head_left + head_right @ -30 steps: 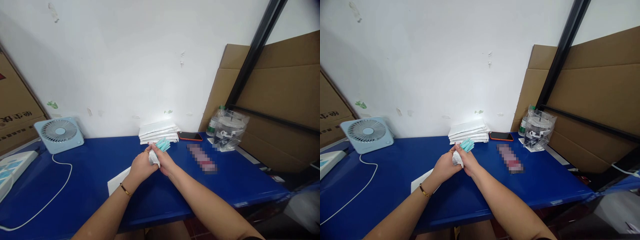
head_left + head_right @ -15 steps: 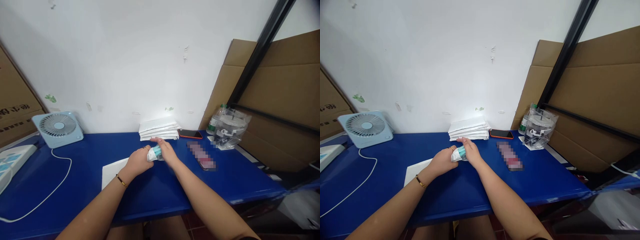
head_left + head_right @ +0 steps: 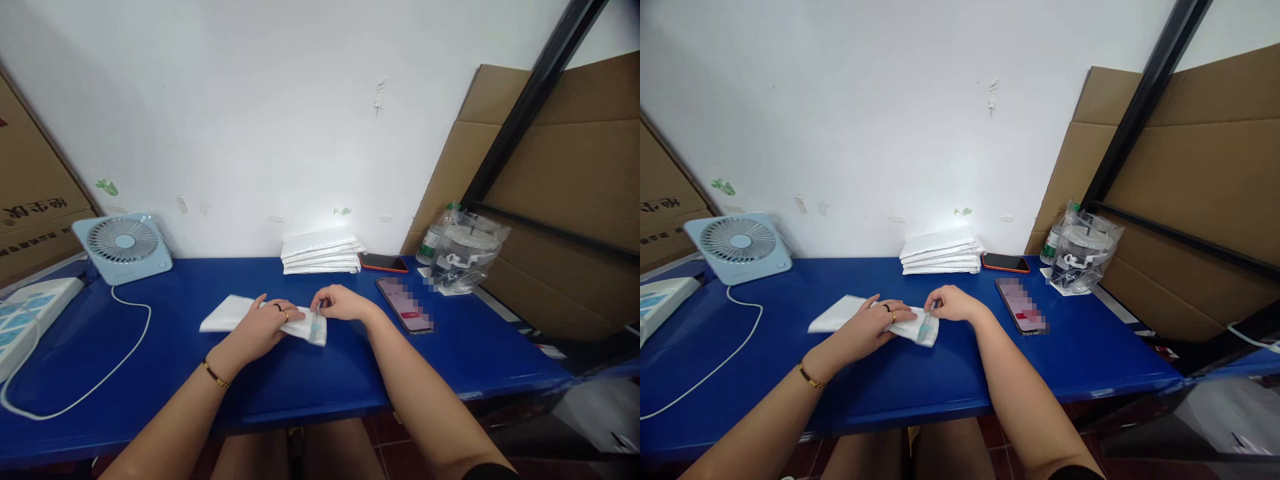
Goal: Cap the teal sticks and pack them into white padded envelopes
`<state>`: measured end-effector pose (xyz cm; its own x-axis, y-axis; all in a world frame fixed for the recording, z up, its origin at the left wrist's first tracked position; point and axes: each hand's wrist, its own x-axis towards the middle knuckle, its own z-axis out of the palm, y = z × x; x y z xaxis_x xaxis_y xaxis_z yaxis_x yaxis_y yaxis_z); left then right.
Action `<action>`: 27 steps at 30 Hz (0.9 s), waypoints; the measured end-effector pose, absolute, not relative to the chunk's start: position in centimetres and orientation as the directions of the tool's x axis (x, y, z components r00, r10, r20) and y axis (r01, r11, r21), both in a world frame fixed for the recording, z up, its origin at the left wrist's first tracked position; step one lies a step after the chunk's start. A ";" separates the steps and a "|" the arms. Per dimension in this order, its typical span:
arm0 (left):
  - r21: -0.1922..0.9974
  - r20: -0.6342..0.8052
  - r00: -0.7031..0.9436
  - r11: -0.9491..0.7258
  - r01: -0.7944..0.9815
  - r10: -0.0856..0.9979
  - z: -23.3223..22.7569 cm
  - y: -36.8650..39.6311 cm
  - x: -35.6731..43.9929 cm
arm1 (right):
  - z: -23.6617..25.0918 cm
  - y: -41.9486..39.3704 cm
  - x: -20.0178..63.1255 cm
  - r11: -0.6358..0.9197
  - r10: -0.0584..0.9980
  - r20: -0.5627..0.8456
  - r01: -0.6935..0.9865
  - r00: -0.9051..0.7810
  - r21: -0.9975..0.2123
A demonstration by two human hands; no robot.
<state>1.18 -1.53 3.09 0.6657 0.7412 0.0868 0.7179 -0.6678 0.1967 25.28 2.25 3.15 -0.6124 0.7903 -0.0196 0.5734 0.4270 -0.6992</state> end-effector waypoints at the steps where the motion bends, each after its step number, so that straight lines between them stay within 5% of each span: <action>1: 0.210 0.081 0.679 -0.679 0.704 0.729 3.1 -1.9 0.3 | 3.4 1.6 25.4 0.407 0.740 -0.094 0.556 -0.666 -0.725; 4: 0.270 0.121 0.657 -0.661 0.700 0.744 2.9 -3.4 -2.2 | 4.1 -0.5 25.1 0.417 0.619 -0.132 0.466 -0.774 -0.781; 9: 0.413 0.325 0.473 -0.573 0.708 0.819 2.2 -7.7 -3.4 | 3.8 -2.5 22.3 0.658 0.689 0.321 0.375 -0.649 -0.653; 15: 0.262 0.292 0.529 -0.599 0.757 0.797 0.2 -10.0 -2.4 | 1.2 -2.2 19.0 0.774 0.571 0.279 0.392 -0.773 -0.497; 27: 0.281 0.258 0.593 -0.646 0.709 0.763 -0.2 -10.2 -2.4 | 0.4 -2.6 16.1 0.735 0.672 0.362 0.639 -0.646 -0.227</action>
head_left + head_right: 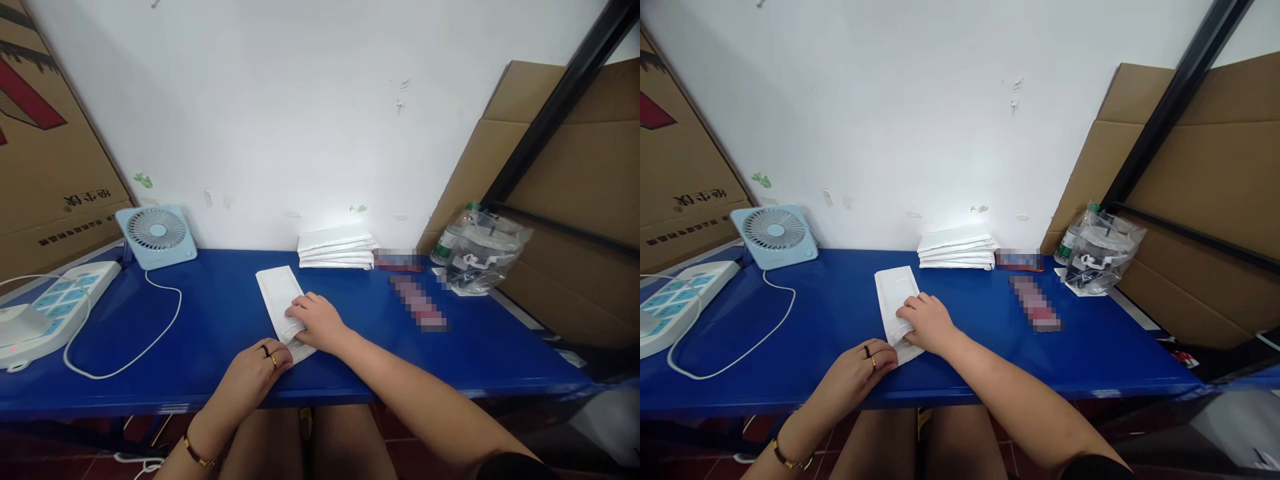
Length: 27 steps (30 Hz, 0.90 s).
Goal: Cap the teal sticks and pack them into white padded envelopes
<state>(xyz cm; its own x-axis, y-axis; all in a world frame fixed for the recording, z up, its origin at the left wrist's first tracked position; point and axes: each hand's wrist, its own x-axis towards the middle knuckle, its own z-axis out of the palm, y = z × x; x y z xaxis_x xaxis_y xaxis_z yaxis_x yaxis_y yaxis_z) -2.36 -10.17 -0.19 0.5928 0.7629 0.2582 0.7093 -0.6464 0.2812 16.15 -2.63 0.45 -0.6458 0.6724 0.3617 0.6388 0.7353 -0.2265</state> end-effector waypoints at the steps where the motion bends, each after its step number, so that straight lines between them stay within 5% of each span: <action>1: 0.311 0.259 0.594 -0.648 0.695 0.761 -0.2 -10.3 -2.5 | 0.6 -2.6 16.1 0.727 0.681 0.358 0.649 -0.639 -0.225; 7: 0.501 0.265 0.487 -0.551 0.668 0.832 -0.3 -11.2 -4.1 | 3.2 -2.6 20.5 0.742 0.532 0.261 0.295 -0.806 -0.601; 13: 0.421 0.309 0.463 -0.556 0.717 0.831 0.0 -10.5 -3.7 | 2.4 -2.8 22.1 0.688 0.586 0.255 0.305 -0.769 -0.659; 17: 0.514 0.199 0.213 -0.287 0.808 0.956 0.4 -9.9 -2.5 | 1.1 -2.3 20.7 0.646 0.665 0.293 0.333 -0.687 -0.687; 23: 0.479 0.091 0.011 -0.054 0.876 0.996 0.7 -7.9 -2.1 | 0.6 -3.0 19.5 0.677 0.735 0.412 0.550 -0.538 -0.489; 27: 0.607 -0.012 0.010 0.000 0.795 1.000 0.3 -6.2 -2.9 | 0.9 -4.4 18.6 0.818 0.521 0.524 0.569 -0.674 -0.081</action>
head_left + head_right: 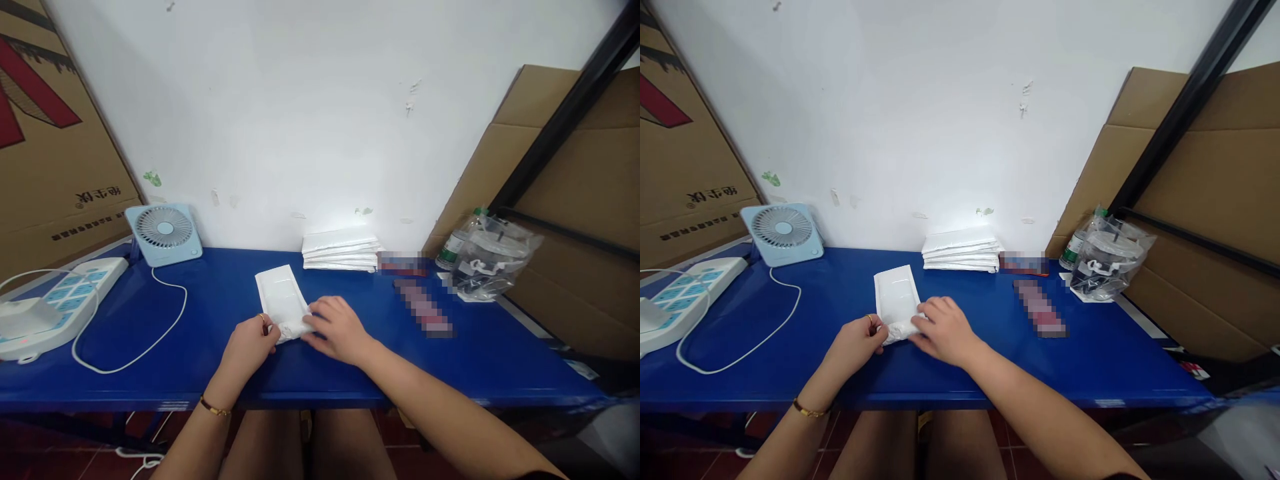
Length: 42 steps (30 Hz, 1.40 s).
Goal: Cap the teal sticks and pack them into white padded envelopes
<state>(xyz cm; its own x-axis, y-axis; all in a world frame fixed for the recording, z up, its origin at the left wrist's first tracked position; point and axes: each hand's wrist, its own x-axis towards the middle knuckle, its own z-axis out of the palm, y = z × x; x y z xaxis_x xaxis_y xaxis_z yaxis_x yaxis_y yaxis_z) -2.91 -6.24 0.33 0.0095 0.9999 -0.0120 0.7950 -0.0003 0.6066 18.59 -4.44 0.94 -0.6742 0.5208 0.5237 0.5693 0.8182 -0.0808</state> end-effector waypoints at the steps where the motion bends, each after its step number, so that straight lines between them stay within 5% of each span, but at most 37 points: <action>1: 0.654 -0.036 0.029 0.002 0.757 0.999 0.2 -5.9 -3.1 | 0.9 -4.7 18.1 0.838 0.470 0.495 0.545 -0.731 0.009; 5: 0.838 -0.161 0.087 0.090 0.539 0.983 0.0 -5.4 -3.7 | 0.2 -5.1 16.2 0.803 0.432 0.439 0.558 -0.788 0.211; 9: 0.973 -0.139 0.060 0.125 0.192 0.988 0.4 -5.8 -4.0 | 0.9 -4.1 15.0 0.797 0.427 0.473 0.568 -0.771 0.206; 12: 0.987 0.118 -0.250 -0.142 -0.077 0.961 0.7 -6.2 -4.6 | 3.0 -1.4 14.1 0.730 0.555 0.606 0.682 -0.570 -0.027; 14: 0.949 0.198 -0.419 -0.281 -0.145 0.886 0.7 -6.3 -4.9 | 4.4 1.7 13.0 0.618 0.691 0.654 0.722 -0.308 -0.312; 17: 0.944 0.189 -0.439 -0.286 -0.166 0.878 0.6 -6.3 -5.2 | 5.4 7.3 10.5 0.336 0.906 0.419 0.706 -0.061 -0.623; 19: 0.955 0.178 -0.395 -0.256 -0.153 0.901 0.4 -6.4 -5.2 | 5.1 10.5 8.8 0.207 0.957 0.291 0.720 -0.007 -0.662; 25: 0.977 0.168 -0.245 -0.194 -0.086 0.955 0.1 -6.6 -5.1 | 2.8 13.5 6.1 0.165 0.964 0.266 0.811 -0.012 -0.561; 28: 0.980 0.170 -0.199 -0.186 -0.064 0.965 0.2 -6.7 -5.0 | 2.0 12.8 5.4 0.374 0.894 0.370 0.877 -0.254 -0.303; 31: 0.983 0.172 -0.152 -0.179 -0.034 0.973 0.4 -6.9 -4.8 | 1.3 12.4 4.6 0.572 0.790 0.276 0.820 -0.547 -0.013; 34: 0.985 0.172 -0.113 -0.174 -0.011 0.979 0.5 -7.0 -4.7 | 1.2 12.7 4.0 0.509 0.846 0.182 0.861 -0.501 0.000; 42: 0.989 0.144 -0.044 -0.142 0.036 0.989 0.1 -6.9 -4.7 | 7.2 13.2 13.4 0.397 0.866 0.293 0.914 -0.405 0.087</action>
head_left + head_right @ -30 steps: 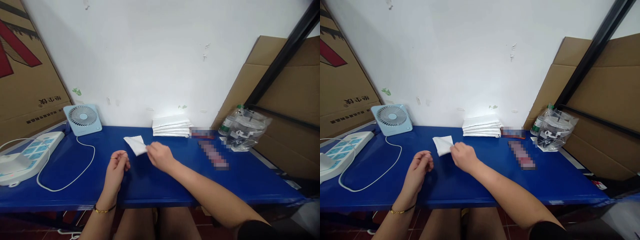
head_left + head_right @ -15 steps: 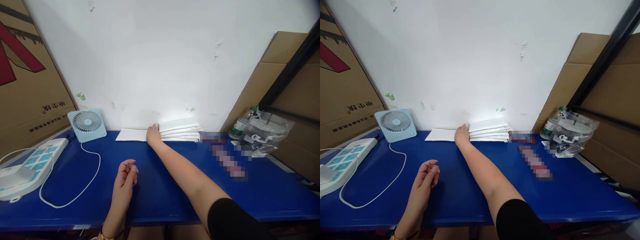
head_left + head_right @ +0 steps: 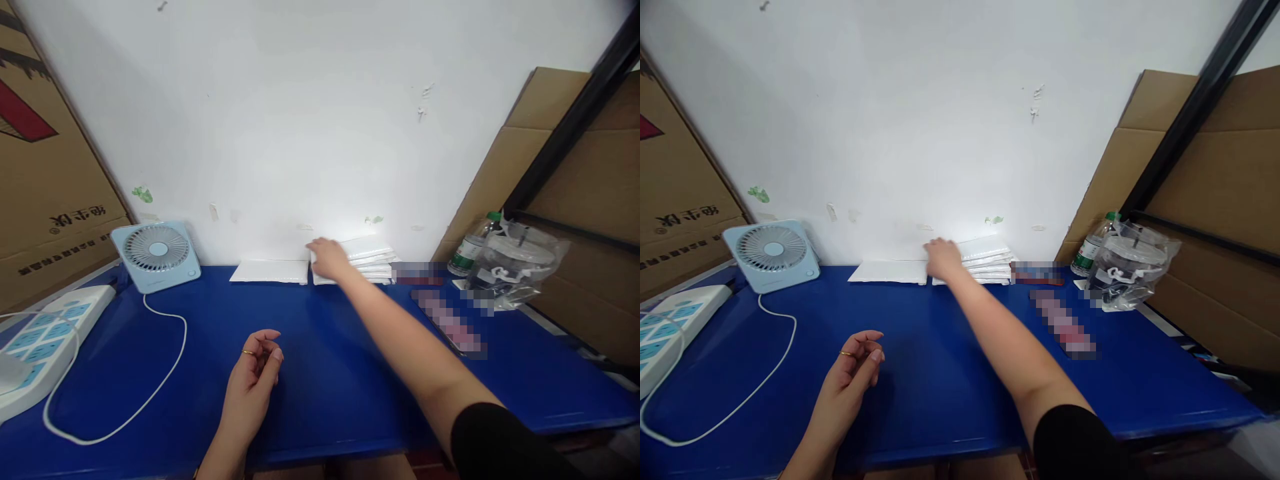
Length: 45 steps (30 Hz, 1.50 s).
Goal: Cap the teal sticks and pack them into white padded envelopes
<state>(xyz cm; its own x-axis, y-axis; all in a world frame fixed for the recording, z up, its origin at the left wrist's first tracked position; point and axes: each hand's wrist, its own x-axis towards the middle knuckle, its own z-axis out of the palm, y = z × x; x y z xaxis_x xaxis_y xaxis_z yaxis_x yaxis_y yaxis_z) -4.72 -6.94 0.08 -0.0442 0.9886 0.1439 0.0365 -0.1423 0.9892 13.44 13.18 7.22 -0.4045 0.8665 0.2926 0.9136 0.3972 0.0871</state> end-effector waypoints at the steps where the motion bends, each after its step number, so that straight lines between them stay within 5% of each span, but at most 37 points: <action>1: 0.989 0.141 -0.035 -0.139 0.043 0.989 0.1 -6.9 -4.7 | 8.0 13.2 15.7 0.305 0.907 0.260 0.943 -0.331 0.137; 3: 0.991 0.129 -0.022 -0.128 0.044 0.991 0.3 -6.9 -4.4 | 9.2 13.2 19.8 0.149 0.963 0.182 0.957 -0.197 0.250; 6: 0.996 0.083 -0.015 -0.084 -0.025 0.996 0.9 -6.9 -3.8 | 9.8 12.9 23.3 0.143 0.967 0.166 0.951 -0.194 0.275; 13: 0.824 -0.159 0.151 0.215 -0.525 0.976 2.5 -5.2 0.3 | 9.9 8.4 22.3 0.160 0.898 0.369 0.959 -0.239 0.233; 16: 0.706 -0.170 0.089 0.184 -0.684 0.981 3.1 -3.0 2.5 | 8.6 4.0 20.3 0.287 0.827 0.449 0.941 -0.338 0.181; 19: 0.641 -0.079 -0.135 -0.054 -0.766 0.988 3.3 -0.6 3.9 | 5.8 0.0 18.6 0.522 0.752 0.395 0.843 -0.527 0.130; 25: 0.662 -0.113 -0.373 -0.210 -0.719 0.921 2.2 1.4 3.6 | 1.1 -0.6 19.7 0.654 0.756 0.286 0.694 -0.588 -0.303; 30: 0.766 0.116 -0.419 -0.349 -0.539 0.901 2.8 1.0 2.4 | 0.5 1.8 22.8 0.529 0.783 0.122 0.549 -0.610 -0.647; 38: 0.743 0.338 -0.377 -0.490 -0.456 0.863 6.0 -0.5 1.6 | 0.0 2.1 21.9 0.560 0.780 0.162 0.557 -0.605 -0.613; 45: 0.762 0.368 -0.358 -0.499 -0.413 0.858 8.2 -1.1 -1.0 | 0.0 2.1 20.7 0.622 0.761 0.225 0.586 -0.609 -0.519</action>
